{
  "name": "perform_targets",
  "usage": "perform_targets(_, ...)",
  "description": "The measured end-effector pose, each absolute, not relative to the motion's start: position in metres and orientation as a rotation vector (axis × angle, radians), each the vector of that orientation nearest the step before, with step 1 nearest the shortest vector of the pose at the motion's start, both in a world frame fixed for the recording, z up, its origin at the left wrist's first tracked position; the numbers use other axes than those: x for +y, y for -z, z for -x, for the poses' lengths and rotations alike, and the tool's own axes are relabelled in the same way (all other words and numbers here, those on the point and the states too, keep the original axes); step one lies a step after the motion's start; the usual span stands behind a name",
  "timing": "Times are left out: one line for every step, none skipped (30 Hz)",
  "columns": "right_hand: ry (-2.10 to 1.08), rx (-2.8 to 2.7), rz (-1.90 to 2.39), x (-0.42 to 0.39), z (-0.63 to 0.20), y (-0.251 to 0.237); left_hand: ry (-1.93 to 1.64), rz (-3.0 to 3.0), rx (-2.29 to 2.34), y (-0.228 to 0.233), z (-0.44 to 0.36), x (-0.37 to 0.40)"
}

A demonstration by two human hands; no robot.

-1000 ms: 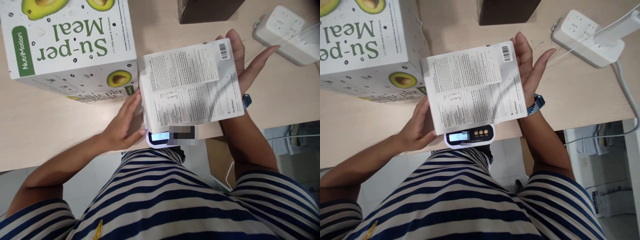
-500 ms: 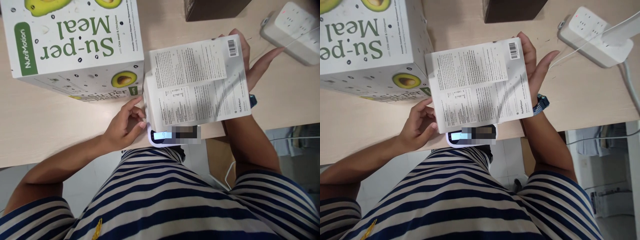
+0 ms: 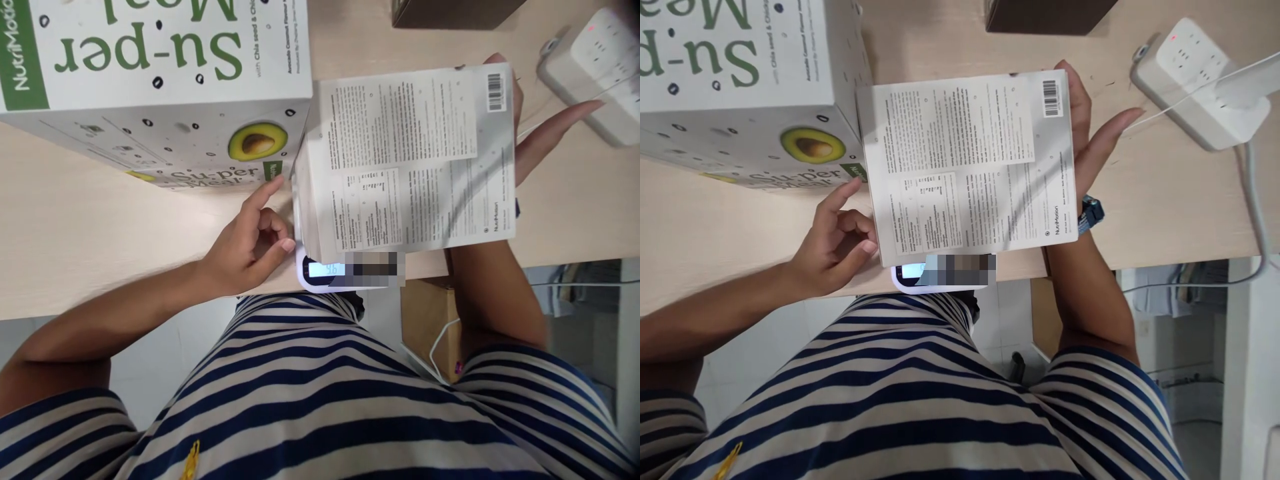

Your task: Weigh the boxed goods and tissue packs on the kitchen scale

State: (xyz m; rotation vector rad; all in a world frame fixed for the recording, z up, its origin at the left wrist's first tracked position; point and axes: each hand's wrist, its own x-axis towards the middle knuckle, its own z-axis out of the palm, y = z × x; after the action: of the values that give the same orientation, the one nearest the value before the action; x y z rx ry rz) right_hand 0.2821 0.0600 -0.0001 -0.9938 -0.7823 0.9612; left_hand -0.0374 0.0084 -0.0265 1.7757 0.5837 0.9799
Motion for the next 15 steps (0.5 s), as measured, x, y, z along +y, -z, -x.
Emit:
perform_targets(-0.966, -0.788, 0.978, 0.060, -0.282, 0.000, -0.980, -1.761, 0.591, 0.027, 0.037, 0.008)
perform_targets(-0.971, -0.793, 0.968, 0.060, -0.283, 0.001, -0.982, -1.746, 0.598, 0.028, 0.037, 0.008)
perform_targets(-0.975, -0.797, 0.963, 0.061, -0.285, 0.001, -0.983, -1.732, 0.607, 0.028, 0.037, 0.008)
perform_targets(-0.975, -0.803, 0.962, 0.062, -0.287, 0.002, -0.984, -1.720, 0.615, 0.029, 0.037, 0.008)
perform_targets(-0.979, -0.816, 0.964, 0.063, -0.290, 0.004, -0.984, -1.713, 0.618, 0.029, 0.037, 0.008)
perform_targets(-0.980, -0.829, 0.965, 0.064, -0.293, 0.006, -0.982, -1.711, 0.619, 0.029, 0.037, 0.008)
perform_targets(-0.980, -0.841, 0.966, 0.066, -0.296, 0.009, -0.981, -1.711, 0.618, 0.030, 0.037, 0.008)
perform_targets(-0.986, -0.858, 0.971, 0.068, -0.300, 0.011, -0.980, -1.714, 0.617, 0.029, 0.037, 0.008)
perform_targets(-0.987, -0.866, 0.976, 0.070, -0.303, 0.014, -0.979, -1.719, 0.616, 0.029, 0.037, 0.008)
perform_targets(-0.990, -0.870, 0.979, 0.071, -0.306, 0.016, -0.978, -1.726, 0.614, 0.029, 0.037, 0.008)
perform_targets(-0.999, -0.868, 0.974, 0.073, -0.308, 0.018, -0.976, -1.733, 0.614, 0.028, 0.037, 0.008)
perform_targets(-1.014, -0.864, 0.962, 0.074, -0.311, 0.020, -0.972, -1.742, 0.614, 0.028, 0.038, 0.008)
perform_targets(-1.034, -0.852, 0.943, 0.076, -0.313, 0.021, -0.966, -1.754, 0.612, 0.027, 0.038, 0.008)
perform_targets(-1.047, -0.818, 0.923, 0.078, -0.315, 0.022, -0.960, -1.769, 0.611, 0.026, 0.038, 0.008)
perform_targets(-1.054, -0.768, 0.909, 0.079, -0.316, 0.021, -0.953, -1.784, 0.610, 0.026, 0.038, 0.008)
